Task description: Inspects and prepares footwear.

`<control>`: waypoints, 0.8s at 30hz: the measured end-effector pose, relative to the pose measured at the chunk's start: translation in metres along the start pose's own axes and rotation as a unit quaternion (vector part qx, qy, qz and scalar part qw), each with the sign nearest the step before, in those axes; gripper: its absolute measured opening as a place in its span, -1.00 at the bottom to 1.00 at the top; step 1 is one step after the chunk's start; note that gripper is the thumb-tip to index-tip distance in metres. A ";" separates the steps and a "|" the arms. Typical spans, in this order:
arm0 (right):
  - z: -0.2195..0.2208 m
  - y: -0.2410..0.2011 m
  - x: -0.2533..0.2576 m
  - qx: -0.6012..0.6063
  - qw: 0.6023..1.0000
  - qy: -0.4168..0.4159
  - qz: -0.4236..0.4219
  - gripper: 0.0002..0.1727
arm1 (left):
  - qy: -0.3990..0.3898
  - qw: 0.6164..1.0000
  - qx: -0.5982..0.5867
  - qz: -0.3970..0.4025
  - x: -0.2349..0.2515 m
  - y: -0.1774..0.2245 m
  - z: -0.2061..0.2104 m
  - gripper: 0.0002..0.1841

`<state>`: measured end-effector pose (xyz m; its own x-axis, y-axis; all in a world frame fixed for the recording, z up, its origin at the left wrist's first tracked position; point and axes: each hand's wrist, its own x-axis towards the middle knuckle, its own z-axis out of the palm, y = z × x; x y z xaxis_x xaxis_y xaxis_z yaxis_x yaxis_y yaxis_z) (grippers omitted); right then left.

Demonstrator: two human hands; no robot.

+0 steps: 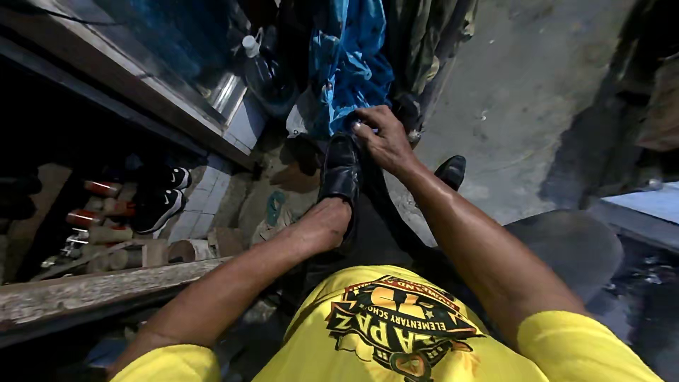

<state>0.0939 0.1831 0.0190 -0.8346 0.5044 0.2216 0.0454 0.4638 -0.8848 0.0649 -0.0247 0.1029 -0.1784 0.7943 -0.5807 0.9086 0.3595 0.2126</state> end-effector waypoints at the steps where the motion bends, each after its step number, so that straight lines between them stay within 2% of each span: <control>1: 0.006 0.002 0.009 0.023 1.000 -0.009 0.002 -0.52 | -0.009 1.000 -0.009 -0.001 0.002 0.001 0.001 -0.80; 3: 0.017 0.003 0.020 0.062 0.997 -0.041 0.012 -0.50 | 0.010 0.999 -0.039 -0.004 0.002 0.000 0.005 -0.83; 4: 0.020 0.000 0.023 0.074 0.995 -0.070 0.021 -0.50 | 0.044 0.997 -0.063 -0.008 0.001 -0.001 0.009 -0.83; 7: 0.024 -0.006 0.024 0.104 0.985 -0.135 0.036 -0.55 | 0.213 0.971 -0.113 -0.005 0.000 -0.002 0.035 -0.82; 8: 0.026 -0.007 0.022 0.123 0.982 -0.141 0.040 -0.58 | 0.222 0.969 -0.110 -0.002 0.000 -0.002 0.038 -0.82; 9: 0.027 -0.008 0.021 0.143 0.978 -0.145 0.048 -0.61 | 0.183 0.977 -0.106 -0.011 -0.001 -0.001 0.035 -0.81; 10: 0.029 -0.010 0.020 0.173 0.972 -0.146 0.060 -0.64 | 0.106 0.988 -0.107 -0.034 -0.002 0.000 0.026 -0.79; 12: 0.033 -0.013 0.017 0.248 0.952 -0.152 0.089 -0.70 | -0.006 0.989 -0.125 -0.073 0.003 0.000 0.012 -0.79; 14: 0.033 -0.012 0.016 0.300 0.934 -0.157 0.119 -0.71 | -0.021 0.988 -0.130 -0.081 0.007 -0.001 0.009 -0.82; 16: 0.032 -0.008 0.013 0.333 0.920 -0.154 0.138 -0.69 | 0.051 0.987 -0.136 -0.072 0.005 -0.001 0.019 -0.82; 18: 0.030 -0.007 0.013 0.338 0.920 -0.146 0.138 -0.70 | 0.210 0.965 -0.150 -0.041 0.005 -0.003 0.038 -0.82; 19: 0.030 -0.007 0.013 0.336 0.922 -0.138 0.138 -0.70 | 0.264 0.953 -0.148 -0.032 0.007 -0.003 0.046 -0.82; 20: 0.030 -0.007 0.012 0.332 0.923 -0.133 0.139 -0.70 | 0.264 0.953 -0.146 -0.040 0.008 -0.002 0.049 -0.83; 24: 0.033 -0.012 0.014 0.306 0.930 -0.142 0.144 -0.70 | 0.022 0.987 -0.129 -0.090 0.010 0.004 0.023 -0.76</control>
<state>0.0635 0.1602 0.0195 -0.9518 0.2896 -0.1010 0.0413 -0.2055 -0.9778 0.0755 -0.0262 0.0796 -0.3488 0.7247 -0.5943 0.7352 0.6048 0.3061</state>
